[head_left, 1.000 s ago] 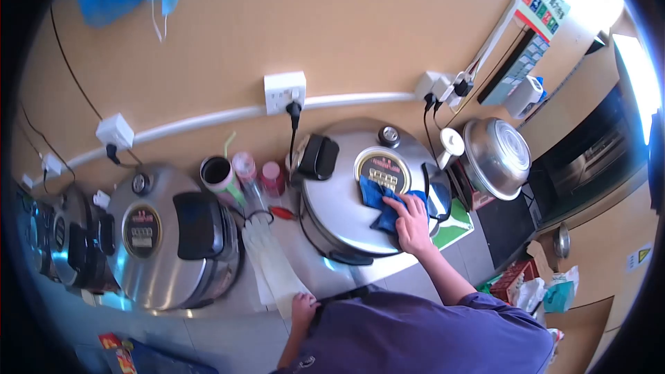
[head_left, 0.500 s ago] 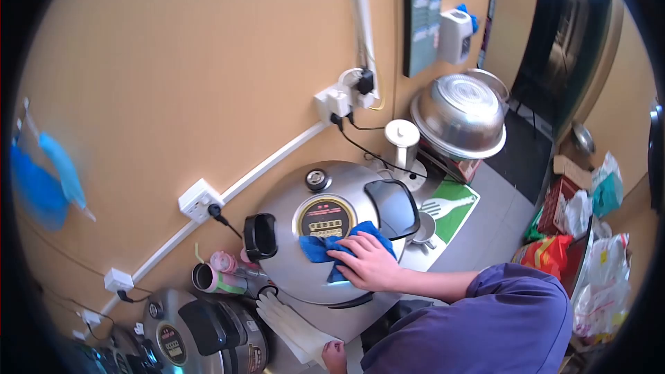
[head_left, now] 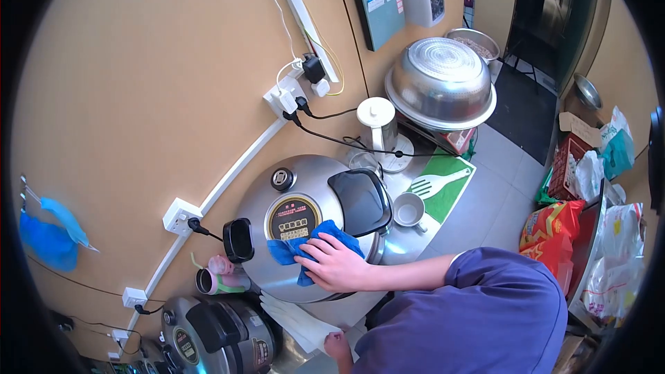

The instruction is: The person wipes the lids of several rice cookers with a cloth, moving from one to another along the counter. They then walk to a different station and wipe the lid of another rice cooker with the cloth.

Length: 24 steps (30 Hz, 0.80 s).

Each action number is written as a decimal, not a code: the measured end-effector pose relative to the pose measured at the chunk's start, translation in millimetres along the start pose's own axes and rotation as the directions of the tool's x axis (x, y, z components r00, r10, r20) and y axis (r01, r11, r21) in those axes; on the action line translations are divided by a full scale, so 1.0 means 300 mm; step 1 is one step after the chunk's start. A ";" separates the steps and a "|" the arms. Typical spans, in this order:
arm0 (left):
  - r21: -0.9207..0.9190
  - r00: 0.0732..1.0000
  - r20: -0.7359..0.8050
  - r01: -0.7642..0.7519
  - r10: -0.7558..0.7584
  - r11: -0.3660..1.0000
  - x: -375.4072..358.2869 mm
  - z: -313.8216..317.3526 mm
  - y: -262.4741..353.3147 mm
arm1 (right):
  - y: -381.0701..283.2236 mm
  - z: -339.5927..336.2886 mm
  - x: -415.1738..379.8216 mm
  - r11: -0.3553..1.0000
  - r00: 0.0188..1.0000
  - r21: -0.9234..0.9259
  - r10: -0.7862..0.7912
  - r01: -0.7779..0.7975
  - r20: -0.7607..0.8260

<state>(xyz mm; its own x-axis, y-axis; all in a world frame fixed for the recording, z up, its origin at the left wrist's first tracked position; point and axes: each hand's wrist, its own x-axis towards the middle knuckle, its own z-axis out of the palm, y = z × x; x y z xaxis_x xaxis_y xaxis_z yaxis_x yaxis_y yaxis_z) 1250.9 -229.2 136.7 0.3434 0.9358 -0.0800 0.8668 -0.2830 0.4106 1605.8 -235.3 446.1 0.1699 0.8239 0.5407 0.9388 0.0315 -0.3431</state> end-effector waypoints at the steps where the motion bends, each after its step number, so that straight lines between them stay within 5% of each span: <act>1: 0.012 0.999 -0.044 -0.005 0.005 1.000 0.000 0.000 0.004 | 0.002 0.002 -0.001 1.000 1.000 0.002 -0.012 0.012 0.003; 4: 0.025 0.991 -0.092 -0.091 0.093 0.996 -0.006 -0.032 0.028 | 0.001 0.003 0.000 1.000 1.000 0.004 -0.026 0.026 0.006; 24: -0.098 0.968 -0.119 0.208 -0.219 0.973 -0.059 -0.037 0.173 | -0.037 -0.006 0.038 0.996 0.997 0.055 -0.066 0.064 0.029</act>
<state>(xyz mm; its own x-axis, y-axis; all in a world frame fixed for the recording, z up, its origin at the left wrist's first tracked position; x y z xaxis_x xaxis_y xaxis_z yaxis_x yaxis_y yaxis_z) 1285.7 -258.0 169.5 0.0996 0.9932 -0.0596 0.8794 -0.0599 0.4722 1597.8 -227.1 457.4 0.0990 0.8360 0.5397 0.9299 0.1154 -0.3492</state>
